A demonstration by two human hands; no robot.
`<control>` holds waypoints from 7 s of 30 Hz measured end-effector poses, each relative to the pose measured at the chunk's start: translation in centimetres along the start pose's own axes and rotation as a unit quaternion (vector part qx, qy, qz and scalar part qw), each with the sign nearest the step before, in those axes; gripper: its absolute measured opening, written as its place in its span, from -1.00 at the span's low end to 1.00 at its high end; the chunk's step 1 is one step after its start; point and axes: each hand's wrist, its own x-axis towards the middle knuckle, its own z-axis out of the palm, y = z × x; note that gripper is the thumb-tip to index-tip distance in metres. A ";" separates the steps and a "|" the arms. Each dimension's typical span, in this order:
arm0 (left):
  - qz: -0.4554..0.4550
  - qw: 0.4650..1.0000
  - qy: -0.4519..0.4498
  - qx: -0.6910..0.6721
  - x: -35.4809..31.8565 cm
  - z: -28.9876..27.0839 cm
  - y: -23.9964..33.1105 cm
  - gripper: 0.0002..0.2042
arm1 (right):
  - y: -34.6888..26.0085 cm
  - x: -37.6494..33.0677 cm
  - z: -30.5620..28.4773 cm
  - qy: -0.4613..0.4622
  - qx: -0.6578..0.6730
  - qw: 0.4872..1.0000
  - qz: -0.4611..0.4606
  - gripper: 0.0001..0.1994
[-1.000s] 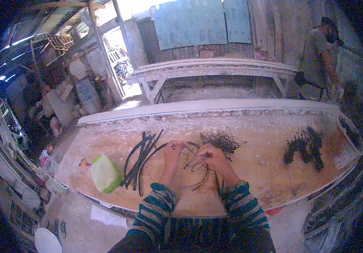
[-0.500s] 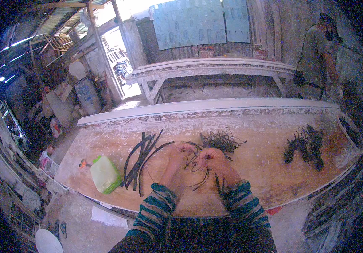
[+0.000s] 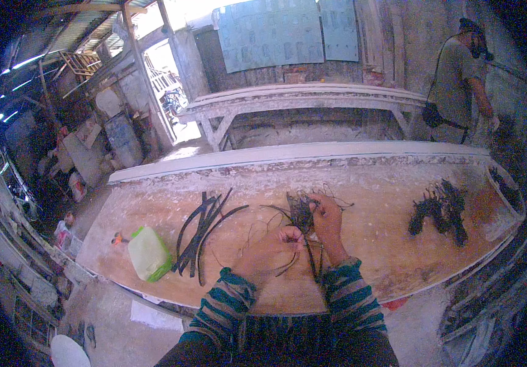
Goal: The person stands at a workbench and repeatedly picks up, separates, and sorts thin black strips of material by hand. A coworker in the background works on a separate white object.
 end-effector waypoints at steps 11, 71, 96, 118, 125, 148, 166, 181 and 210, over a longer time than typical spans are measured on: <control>-0.040 0.965 0.260 -0.018 0.2 -2.0 0.3 -0.90 | 0.8 0.5 -0.6 -0.029 0.003 1.000 0.006 -0.90; 0.070 0.861 0.498 0.067 0.2 -6.6 -2.0 -0.97 | -2.1 -1.7 0.8 -0.398 0.145 0.902 -0.079 -0.88; 0.118 0.902 0.381 0.166 1.3 -3.6 -3.4 -0.94 | -1.5 -1.6 0.7 -0.195 0.098 0.976 0.008 -0.85; 0.090 0.981 0.131 0.111 1.4 0.4 -2.5 -0.82 | 0.9 0.0 -0.1 -0.039 -0.050 0.998 -0.015 -0.89; 0.056 0.900 0.393 0.181 1.0 -2.0 -1.3 -0.88 | 1.6 0.5 -1.1 -0.078 -0.004 0.997 -0.010 -0.93; 0.068 0.868 0.436 0.227 0.9 -4.1 -2.4 -0.94 | -2.4 -2.5 0.7 -0.263 0.122 0.957 -0.015 -0.90; 0.067 0.989 0.120 0.055 1.4 1.7 -2.5 -0.92 | 2.5 -0.1 -0.4 0.004 -0.108 0.994 0.030 -0.91; -0.028 0.981 0.141 -0.131 0.1 0.7 -0.9 -0.90 | 2.5 0.2 0.1 -0.066 -0.013 0.996 0.058 -0.89; -0.012 0.884 0.449 -0.128 -0.5 -6.5 -0.7 -0.80 | 1.0 -0.1 -0.5 -0.139 0.016 0.988 0.058 -0.74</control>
